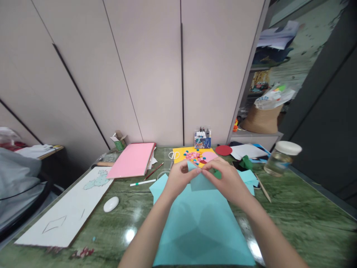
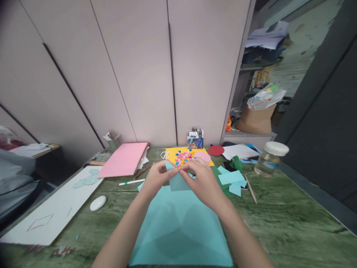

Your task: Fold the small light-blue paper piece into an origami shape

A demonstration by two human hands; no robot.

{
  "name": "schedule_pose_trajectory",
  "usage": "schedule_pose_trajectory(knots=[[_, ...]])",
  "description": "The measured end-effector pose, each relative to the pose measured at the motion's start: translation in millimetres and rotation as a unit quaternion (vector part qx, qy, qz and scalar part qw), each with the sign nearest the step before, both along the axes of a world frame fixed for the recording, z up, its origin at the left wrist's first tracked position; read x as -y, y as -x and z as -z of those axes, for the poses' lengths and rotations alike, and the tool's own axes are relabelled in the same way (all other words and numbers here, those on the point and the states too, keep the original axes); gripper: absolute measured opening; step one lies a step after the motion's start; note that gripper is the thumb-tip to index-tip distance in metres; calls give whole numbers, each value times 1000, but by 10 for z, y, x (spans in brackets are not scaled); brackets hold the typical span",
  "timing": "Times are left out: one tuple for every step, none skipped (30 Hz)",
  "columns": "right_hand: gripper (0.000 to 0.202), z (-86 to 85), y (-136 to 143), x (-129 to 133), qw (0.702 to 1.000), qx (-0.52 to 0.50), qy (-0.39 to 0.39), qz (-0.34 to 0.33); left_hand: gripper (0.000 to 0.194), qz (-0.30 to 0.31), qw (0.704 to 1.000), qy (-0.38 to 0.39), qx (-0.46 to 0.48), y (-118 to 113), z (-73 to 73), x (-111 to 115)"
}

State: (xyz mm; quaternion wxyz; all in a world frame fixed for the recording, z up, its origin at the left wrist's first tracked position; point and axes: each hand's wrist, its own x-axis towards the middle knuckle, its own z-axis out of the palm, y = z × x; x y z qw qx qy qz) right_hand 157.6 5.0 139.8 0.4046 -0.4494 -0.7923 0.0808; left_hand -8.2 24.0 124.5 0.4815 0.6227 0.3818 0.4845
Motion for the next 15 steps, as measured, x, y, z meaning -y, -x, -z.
schedule_pose_trajectory(knots=[[11,5,7,-1,1000,3,-1,-1,32,-12,1000,-5,-12,3,6,2],[11,9,15,-1,1000,6,0,-1,32,-23,999,-12,-24,5,10,4],[11,12,22,-1,1000,7,1,0,32,-32,999,-21,-35,7,13,8],[11,14,29,0,1000,6,3,2,32,-38,998,-30,-43,9,16,13],[12,16,35,1,1000,4,6,3,31,-43,997,-38,-49,10,17,17],[12,17,41,2,1000,2,9,4,30,-47,997,-44,-53,12,19,21],[12,16,45,3,1000,0,11,4,30,-50,996,-48,-54,14,20,23],[12,16,48,4,1000,-1,11,4,30,-51,996,-51,-52,17,20,24],[12,14,49,6,1000,-1,11,2,29,-51,996,-51,-50,21,19,23],[13,12,50,8,1000,-1,10,-1,29,-47,997,-50,-47,26,16,20],[13,9,50,10,1000,0,10,-5,30,-43,997,-47,-44,34,11,15],[13,6,50,13,1000,0,10,-8,30,-39,998,-43,-40,44,4,9],[13,2,51,17,1000,1,9,-10,30,-36,998,-40,-36,56,-4,3],[13,-2,53,21,1000,1,10,-11,31,-35,998,-37,-33,69,-14,-4],[13,-5,55,26,1000,1,12,-11,31,-34,998,-36,-31,82,-23,-10]])
